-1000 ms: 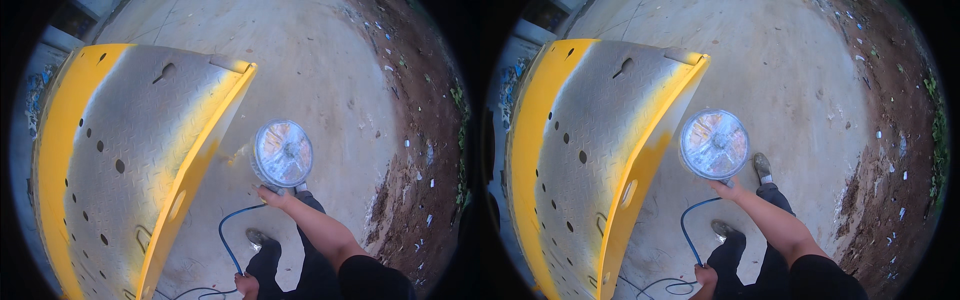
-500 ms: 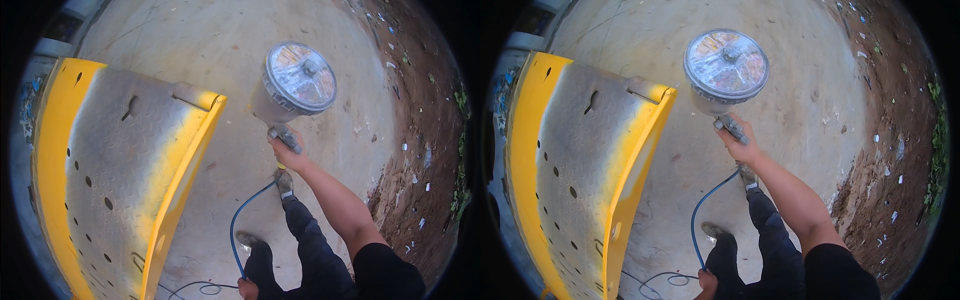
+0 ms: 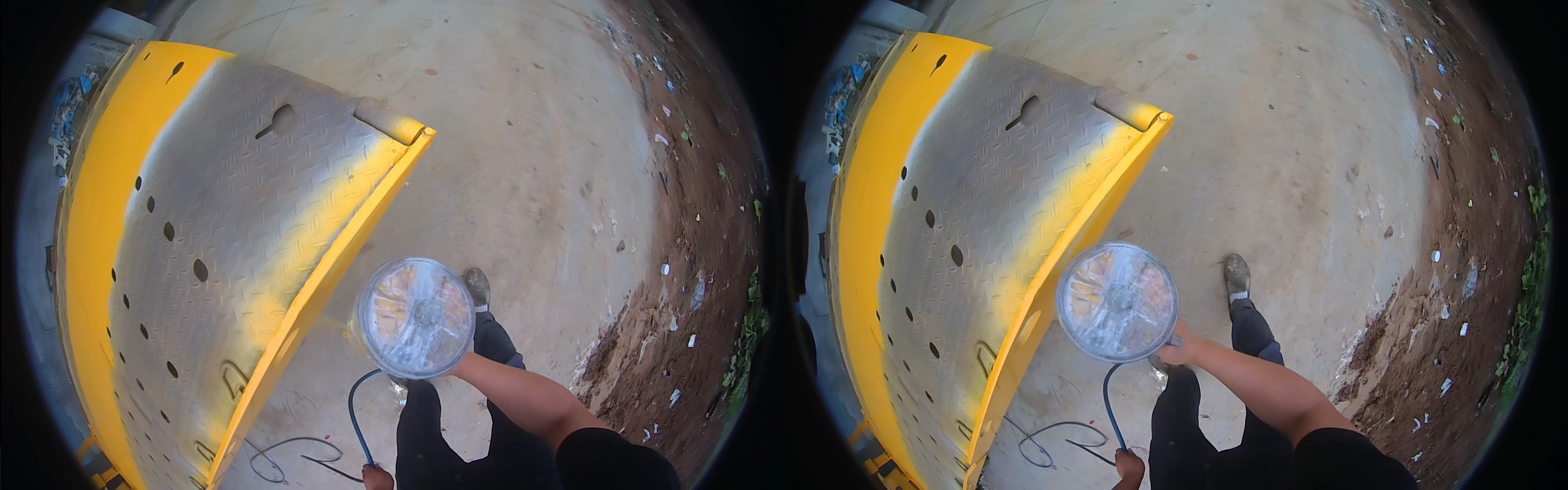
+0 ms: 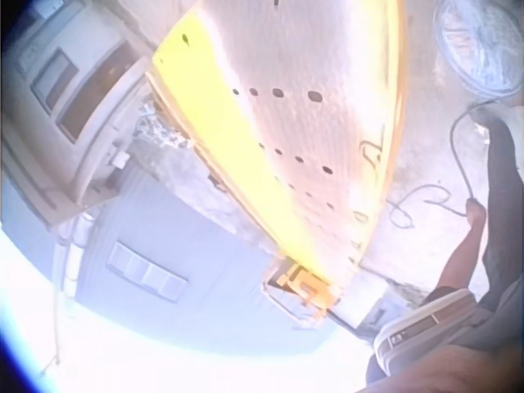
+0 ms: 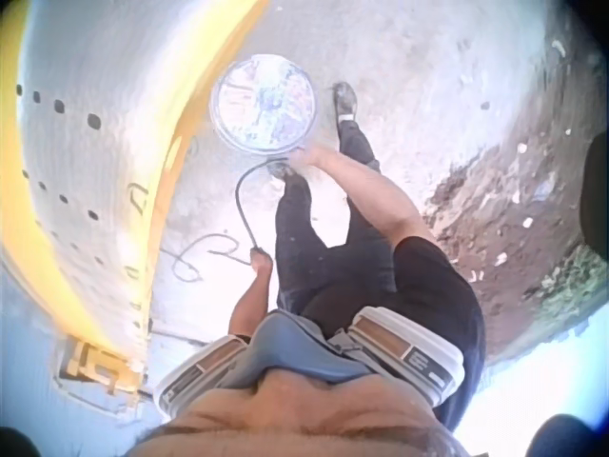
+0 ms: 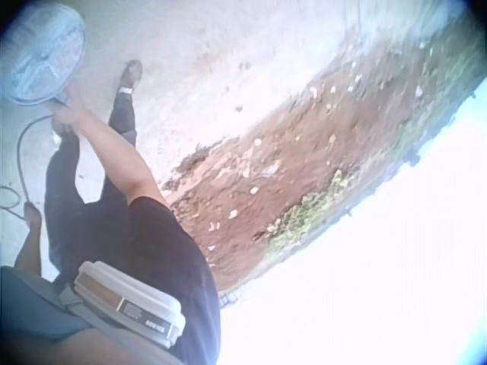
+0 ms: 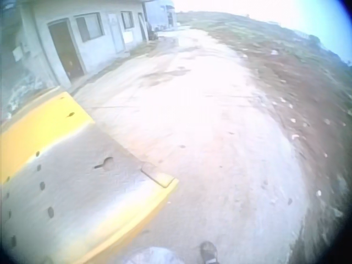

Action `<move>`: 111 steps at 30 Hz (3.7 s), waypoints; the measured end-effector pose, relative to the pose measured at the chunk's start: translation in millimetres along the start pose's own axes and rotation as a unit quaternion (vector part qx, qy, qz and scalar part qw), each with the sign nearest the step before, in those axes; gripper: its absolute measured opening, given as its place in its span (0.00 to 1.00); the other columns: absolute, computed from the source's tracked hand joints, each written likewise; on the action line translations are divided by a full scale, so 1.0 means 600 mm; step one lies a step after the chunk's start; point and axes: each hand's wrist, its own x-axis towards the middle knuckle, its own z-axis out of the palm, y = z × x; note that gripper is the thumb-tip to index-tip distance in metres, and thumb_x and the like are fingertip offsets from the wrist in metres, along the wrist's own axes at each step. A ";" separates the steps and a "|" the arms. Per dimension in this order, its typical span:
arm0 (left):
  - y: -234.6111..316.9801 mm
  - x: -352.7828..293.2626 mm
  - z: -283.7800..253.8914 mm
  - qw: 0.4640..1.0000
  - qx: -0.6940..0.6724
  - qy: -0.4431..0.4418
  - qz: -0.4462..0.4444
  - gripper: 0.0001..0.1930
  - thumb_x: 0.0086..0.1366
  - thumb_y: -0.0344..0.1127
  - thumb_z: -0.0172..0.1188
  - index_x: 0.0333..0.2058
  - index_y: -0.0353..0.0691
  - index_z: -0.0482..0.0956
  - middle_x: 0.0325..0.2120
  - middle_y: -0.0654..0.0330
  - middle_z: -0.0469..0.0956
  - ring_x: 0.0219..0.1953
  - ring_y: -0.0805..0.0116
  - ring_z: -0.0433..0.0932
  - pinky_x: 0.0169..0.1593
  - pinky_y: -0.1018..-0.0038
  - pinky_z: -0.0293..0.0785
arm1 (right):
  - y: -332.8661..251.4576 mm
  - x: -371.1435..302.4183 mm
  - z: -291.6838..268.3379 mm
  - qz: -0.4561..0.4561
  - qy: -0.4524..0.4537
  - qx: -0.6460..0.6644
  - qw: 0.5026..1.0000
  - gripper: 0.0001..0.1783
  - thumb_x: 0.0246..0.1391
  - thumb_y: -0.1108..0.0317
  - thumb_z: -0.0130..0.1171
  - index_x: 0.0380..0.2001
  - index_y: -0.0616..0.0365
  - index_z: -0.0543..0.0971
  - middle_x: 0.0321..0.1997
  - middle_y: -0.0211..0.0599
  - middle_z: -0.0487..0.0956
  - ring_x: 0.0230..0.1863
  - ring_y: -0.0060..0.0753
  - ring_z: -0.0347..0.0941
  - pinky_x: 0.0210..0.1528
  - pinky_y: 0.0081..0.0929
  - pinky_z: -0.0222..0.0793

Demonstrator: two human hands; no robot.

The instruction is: The person uses a spray gun to apply yellow paint to the flatbed and side frame of a large yellow truck. They move along the vehicle, spraying the bed surface and the side rails, and briefly touch a plastic-wrapped object on the bed before continuing to paint.

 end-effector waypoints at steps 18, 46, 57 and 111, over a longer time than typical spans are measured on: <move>0.040 -0.073 -0.047 0.998 -0.045 -0.039 0.035 0.12 0.65 0.35 0.51 0.38 0.30 0.71 0.37 0.41 0.75 0.41 0.40 0.75 0.44 0.53 0.71 | -0.158 0.080 -0.079 0.126 0.014 0.026 0.992 0.09 0.48 0.71 0.62 0.34 0.59 0.78 0.30 0.41 0.79 0.31 0.35 0.75 0.35 0.30 0.69; -0.210 -0.490 -0.031 0.958 -0.175 -0.135 -0.185 0.23 0.63 0.56 0.47 0.34 0.41 0.79 0.36 0.45 0.80 0.44 0.42 0.76 0.48 0.54 0.72 | -0.413 0.145 -0.057 0.344 -0.125 0.133 0.921 0.06 0.56 0.66 0.54 0.33 0.57 0.72 0.29 0.31 0.74 0.13 0.20 0.62 0.15 0.21 0.60; -0.303 -0.686 0.254 0.847 -0.454 -0.114 -0.252 0.23 0.65 0.52 0.47 0.41 0.38 0.81 0.42 0.45 0.79 0.47 0.49 0.77 0.50 0.58 0.73 | -0.623 -0.218 0.190 0.294 -0.248 -0.089 0.919 0.10 0.58 0.58 0.54 0.32 0.53 0.74 0.16 0.28 0.69 0.14 0.25 0.63 0.15 0.24 0.58; -2.959 -0.455 0.799 0.609 -0.645 0.361 -0.288 0.17 0.63 0.44 0.58 0.28 0.32 0.74 0.21 0.38 0.75 0.25 0.39 0.76 0.28 0.55 0.70 | -1.068 -1.686 2.712 0.126 -0.343 0.069 0.928 0.08 0.54 0.74 0.52 0.37 0.64 0.74 0.19 0.35 0.69 0.14 0.30 0.66 0.17 0.32 0.64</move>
